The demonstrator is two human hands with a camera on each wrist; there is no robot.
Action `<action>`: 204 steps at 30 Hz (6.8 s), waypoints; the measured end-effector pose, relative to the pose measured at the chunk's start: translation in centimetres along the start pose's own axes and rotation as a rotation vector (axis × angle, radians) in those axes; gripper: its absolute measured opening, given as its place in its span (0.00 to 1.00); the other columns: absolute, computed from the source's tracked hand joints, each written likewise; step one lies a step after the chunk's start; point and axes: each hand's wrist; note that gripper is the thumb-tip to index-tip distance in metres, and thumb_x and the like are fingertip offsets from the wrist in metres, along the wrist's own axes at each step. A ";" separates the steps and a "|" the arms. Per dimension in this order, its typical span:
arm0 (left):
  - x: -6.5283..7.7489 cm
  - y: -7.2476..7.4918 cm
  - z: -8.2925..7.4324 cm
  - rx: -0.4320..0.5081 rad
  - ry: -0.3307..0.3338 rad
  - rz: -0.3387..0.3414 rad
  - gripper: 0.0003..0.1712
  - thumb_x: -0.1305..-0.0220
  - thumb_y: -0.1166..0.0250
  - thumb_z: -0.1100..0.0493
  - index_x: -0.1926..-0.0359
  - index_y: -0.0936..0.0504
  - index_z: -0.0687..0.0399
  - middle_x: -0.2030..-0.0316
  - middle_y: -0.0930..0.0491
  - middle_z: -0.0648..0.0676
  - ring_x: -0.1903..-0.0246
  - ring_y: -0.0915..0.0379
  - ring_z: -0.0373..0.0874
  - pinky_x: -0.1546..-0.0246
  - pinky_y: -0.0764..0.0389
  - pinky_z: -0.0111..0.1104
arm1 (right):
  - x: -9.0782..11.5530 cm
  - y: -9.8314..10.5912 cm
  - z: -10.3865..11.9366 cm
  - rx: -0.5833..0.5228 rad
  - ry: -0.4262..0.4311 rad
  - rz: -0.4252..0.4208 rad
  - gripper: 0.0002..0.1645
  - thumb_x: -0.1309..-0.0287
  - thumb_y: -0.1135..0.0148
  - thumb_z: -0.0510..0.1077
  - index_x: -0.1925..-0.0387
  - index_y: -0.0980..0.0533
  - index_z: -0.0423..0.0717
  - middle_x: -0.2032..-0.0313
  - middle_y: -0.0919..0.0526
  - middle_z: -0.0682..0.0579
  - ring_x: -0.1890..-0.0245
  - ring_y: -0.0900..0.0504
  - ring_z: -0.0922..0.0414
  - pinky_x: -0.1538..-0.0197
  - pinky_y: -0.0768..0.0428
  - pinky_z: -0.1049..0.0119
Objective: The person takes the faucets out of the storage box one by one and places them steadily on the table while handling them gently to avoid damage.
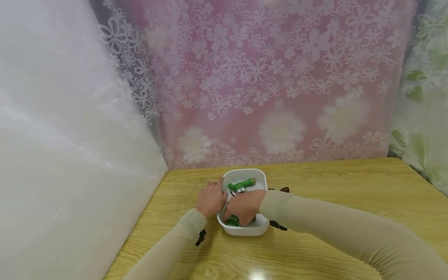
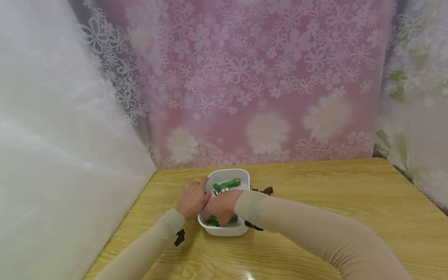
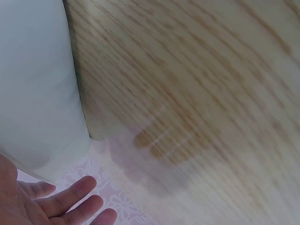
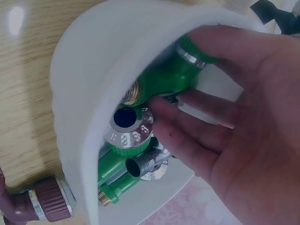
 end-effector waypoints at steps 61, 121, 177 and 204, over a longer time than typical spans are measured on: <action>0.0 -0.3 0.4 0.020 -0.018 0.004 0.32 0.28 0.47 0.51 0.26 0.37 0.52 0.45 0.19 0.62 0.45 0.24 0.56 0.54 0.18 0.53 | 0.2 0.2 -1.1 -0.021 0.045 -0.154 0.20 0.39 0.33 0.35 0.52 0.17 0.63 0.56 0.17 0.65 0.61 0.22 0.68 0.52 0.23 0.70; 0.2 -0.5 -0.2 0.044 0.010 0.000 0.32 0.27 0.48 0.53 0.25 0.38 0.53 0.44 0.19 0.62 0.46 0.24 0.56 0.53 0.19 0.51 | 11.8 -0.7 -9.0 -0.156 -0.194 -0.170 0.13 0.45 0.30 0.38 0.58 0.17 0.54 0.66 0.21 0.62 0.68 0.26 0.63 0.64 0.25 0.65; 0.1 -0.5 -0.1 0.026 0.007 -0.013 0.31 0.27 0.48 0.52 0.26 0.36 0.50 0.44 0.19 0.60 0.44 0.24 0.55 0.55 0.18 0.51 | 12.3 -8.2 -14.8 -0.251 -0.377 -0.143 0.14 0.41 0.34 0.38 0.78 0.27 0.54 0.81 0.35 0.59 0.80 0.40 0.62 0.72 0.39 0.64; 0.3 -0.5 -0.3 0.014 0.021 -0.019 0.31 0.27 0.48 0.52 0.26 0.36 0.50 0.42 0.20 0.60 0.41 0.25 0.55 0.53 0.19 0.52 | 11.6 -8.9 -15.1 -0.235 -0.397 -0.177 0.13 0.39 0.34 0.41 0.77 0.27 0.53 0.78 0.31 0.58 0.78 0.37 0.62 0.71 0.37 0.64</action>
Point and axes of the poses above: each hand's wrist, its own x-axis away from the middle knuckle, its own y-axis out of the back of the hand, z = x × y
